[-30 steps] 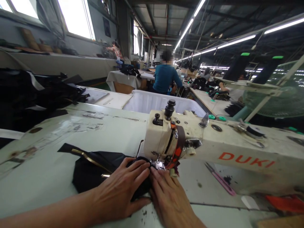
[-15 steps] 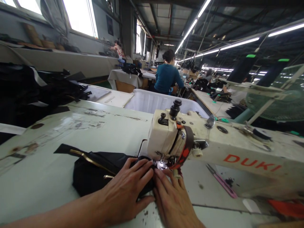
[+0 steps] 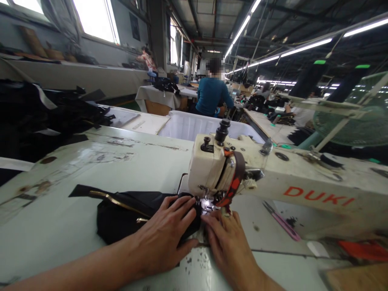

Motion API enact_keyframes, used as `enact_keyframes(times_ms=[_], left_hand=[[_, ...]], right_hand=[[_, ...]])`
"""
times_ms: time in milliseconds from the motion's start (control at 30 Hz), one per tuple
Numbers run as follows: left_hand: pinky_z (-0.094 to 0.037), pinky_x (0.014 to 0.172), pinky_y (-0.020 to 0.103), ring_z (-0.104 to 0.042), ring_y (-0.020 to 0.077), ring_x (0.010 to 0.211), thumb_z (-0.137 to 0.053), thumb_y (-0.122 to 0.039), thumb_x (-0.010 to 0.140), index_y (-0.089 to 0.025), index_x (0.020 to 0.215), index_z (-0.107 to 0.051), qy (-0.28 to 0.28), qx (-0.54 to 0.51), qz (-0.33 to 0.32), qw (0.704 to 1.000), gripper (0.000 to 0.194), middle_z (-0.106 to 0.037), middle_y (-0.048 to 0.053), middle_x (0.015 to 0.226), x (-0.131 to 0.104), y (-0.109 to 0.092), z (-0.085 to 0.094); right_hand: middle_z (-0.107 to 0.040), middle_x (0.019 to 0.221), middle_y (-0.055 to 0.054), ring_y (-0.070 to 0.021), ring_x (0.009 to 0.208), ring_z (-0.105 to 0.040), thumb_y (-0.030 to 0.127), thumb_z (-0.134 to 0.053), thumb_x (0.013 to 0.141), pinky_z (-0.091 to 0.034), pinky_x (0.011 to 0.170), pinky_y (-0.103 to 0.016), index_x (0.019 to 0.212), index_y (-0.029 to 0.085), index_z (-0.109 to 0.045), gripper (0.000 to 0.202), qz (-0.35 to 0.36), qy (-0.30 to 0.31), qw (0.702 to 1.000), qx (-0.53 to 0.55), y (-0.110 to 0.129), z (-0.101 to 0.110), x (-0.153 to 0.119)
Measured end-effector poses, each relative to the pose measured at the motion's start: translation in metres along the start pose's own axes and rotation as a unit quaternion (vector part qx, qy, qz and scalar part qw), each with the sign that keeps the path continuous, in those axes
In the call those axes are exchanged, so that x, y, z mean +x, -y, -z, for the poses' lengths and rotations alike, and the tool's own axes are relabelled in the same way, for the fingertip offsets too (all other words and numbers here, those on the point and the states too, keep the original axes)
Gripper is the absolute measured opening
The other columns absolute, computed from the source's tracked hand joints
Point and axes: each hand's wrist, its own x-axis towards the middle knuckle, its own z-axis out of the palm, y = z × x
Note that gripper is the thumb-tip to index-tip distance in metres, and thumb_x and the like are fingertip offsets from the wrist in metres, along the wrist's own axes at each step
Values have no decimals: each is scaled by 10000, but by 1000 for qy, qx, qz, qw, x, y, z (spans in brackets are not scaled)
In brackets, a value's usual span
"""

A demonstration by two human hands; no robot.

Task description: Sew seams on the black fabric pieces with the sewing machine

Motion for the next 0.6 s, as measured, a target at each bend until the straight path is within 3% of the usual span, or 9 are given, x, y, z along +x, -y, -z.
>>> enact_keyframes(times_ms=[167, 300, 433, 600], left_hand=[[-368, 1098, 506, -396, 313, 1316, -617, -266, 837, -189, 1171, -565, -33, -24, -33, 999, 347, -469, 129, 1380, -5, 1, 9], [-434, 1057, 420, -481, 263, 1207, -558, -189, 864, -208, 1056, -603, -36, -35, -50, 997, 198, -514, 98, 1224, -5, 0, 11], [-437, 1058, 410, -470, 265, 1235, -577, -249, 874, -217, 1030, -591, -30, -19, -36, 999, 160, -495, 88, 1276, -4, 3, 9], [-428, 1068, 401, -469, 251, 1263, -632, -319, 851, -220, 954, -578, 28, 0, -22, 999, 152, -536, 67, 1314, 4, 7, 22]], right_hand=[[-651, 902, -54, -225, 818, -609, 151, -573, 894, -495, 726, -351, 1006, 204, -606, 128, -23, 56, 998, -4, -5, 14, 7], [-658, 801, -14, -174, 688, -620, 145, -579, 905, -467, 600, -290, 964, 178, -564, 69, 87, 94, 990, -64, -12, 20, 11], [-624, 682, -6, -173, 547, -587, 47, -485, 886, -421, 481, -310, 1131, 91, -556, 259, 227, 66, 961, -142, -13, 15, 10], [-585, 586, -22, -179, 452, -542, 65, -467, 863, -359, 407, -323, 1184, 0, -562, 340, 268, 38, 950, -157, -3, 3, 9]])
